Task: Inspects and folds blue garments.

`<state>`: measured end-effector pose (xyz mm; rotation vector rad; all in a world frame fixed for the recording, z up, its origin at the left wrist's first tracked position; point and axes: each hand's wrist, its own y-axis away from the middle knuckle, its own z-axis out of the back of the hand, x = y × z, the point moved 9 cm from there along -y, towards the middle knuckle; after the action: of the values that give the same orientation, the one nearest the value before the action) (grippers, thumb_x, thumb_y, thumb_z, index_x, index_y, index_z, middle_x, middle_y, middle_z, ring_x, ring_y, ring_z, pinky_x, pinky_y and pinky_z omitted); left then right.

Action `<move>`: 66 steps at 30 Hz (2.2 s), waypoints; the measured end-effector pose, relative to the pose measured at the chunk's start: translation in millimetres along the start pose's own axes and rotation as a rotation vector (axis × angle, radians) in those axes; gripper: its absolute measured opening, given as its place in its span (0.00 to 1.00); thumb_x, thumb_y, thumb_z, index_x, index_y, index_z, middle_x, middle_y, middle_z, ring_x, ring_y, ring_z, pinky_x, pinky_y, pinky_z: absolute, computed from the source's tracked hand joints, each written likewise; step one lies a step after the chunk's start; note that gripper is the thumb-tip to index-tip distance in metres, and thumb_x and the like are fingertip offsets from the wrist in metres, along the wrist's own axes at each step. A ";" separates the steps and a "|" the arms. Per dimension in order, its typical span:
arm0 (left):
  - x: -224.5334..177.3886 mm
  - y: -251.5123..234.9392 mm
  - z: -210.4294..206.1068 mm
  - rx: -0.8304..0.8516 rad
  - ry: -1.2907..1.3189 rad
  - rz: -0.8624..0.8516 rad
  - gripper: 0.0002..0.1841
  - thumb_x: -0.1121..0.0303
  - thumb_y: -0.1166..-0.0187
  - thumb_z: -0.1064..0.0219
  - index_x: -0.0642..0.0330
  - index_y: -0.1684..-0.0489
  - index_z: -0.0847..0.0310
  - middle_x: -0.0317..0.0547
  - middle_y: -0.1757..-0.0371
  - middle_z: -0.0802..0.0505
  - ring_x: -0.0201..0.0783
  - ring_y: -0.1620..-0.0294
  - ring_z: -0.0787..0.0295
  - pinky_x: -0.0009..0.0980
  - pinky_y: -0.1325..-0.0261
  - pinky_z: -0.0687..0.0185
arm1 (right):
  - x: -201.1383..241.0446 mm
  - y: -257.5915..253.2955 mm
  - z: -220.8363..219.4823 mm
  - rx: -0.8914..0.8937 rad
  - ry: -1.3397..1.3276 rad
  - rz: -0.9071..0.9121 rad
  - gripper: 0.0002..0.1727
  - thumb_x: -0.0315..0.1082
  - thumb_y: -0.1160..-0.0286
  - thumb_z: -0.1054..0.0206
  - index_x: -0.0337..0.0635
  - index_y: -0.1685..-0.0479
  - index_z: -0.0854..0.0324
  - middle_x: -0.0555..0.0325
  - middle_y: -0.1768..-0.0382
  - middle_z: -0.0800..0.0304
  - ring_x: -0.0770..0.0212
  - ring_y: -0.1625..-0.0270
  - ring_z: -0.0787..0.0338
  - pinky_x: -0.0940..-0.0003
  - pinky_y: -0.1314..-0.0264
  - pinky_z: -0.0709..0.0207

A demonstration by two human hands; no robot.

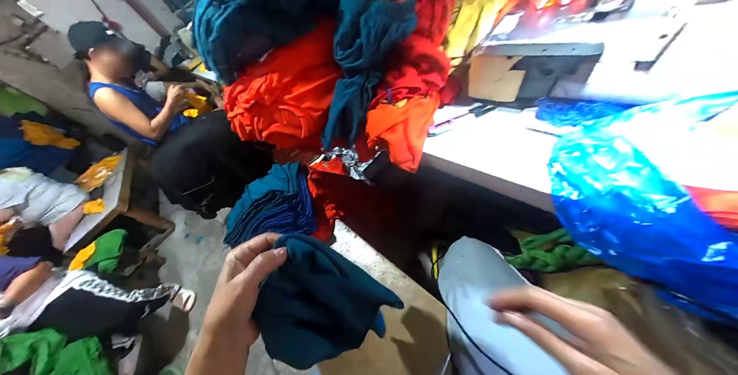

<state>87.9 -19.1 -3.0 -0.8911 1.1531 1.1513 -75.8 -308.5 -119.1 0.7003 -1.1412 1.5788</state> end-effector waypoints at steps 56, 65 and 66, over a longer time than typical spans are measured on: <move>39.5 -60.9 -155.0 0.571 0.110 -0.003 0.07 0.62 0.20 0.30 0.53 0.61 0.10 0.27 0.62 0.07 0.19 0.59 0.12 0.19 0.52 0.14 | -50.6 -121.2 -3.5 -0.423 -0.527 -0.124 0.12 0.44 0.18 0.34 0.56 0.41 0.15 0.72 0.48 0.09 0.76 0.46 0.11 0.82 0.44 0.17; 35.3 -61.8 -161.8 0.642 0.011 -0.102 0.11 0.58 0.18 0.33 0.55 0.60 0.11 0.26 0.59 0.08 0.16 0.55 0.13 0.17 0.50 0.16 | -16.8 -120.7 6.4 -0.419 -0.146 0.044 0.11 0.49 0.19 0.33 0.57 0.58 0.08 0.71 0.45 0.10 0.68 0.24 0.22 0.68 0.20 0.29; 33.6 -61.0 -163.0 0.653 -0.006 -0.120 0.12 0.58 0.18 0.33 0.56 0.61 0.12 0.26 0.60 0.08 0.15 0.56 0.14 0.16 0.50 0.16 | -19.1 -121.5 3.5 -0.415 -0.186 0.026 0.10 0.47 0.19 0.32 0.56 0.58 0.09 0.71 0.46 0.09 0.68 0.26 0.21 0.70 0.21 0.28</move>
<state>113.0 -180.4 -72.1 -0.4399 1.3365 0.6104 44.6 -315.7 -94.8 0.5612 -1.5629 1.2576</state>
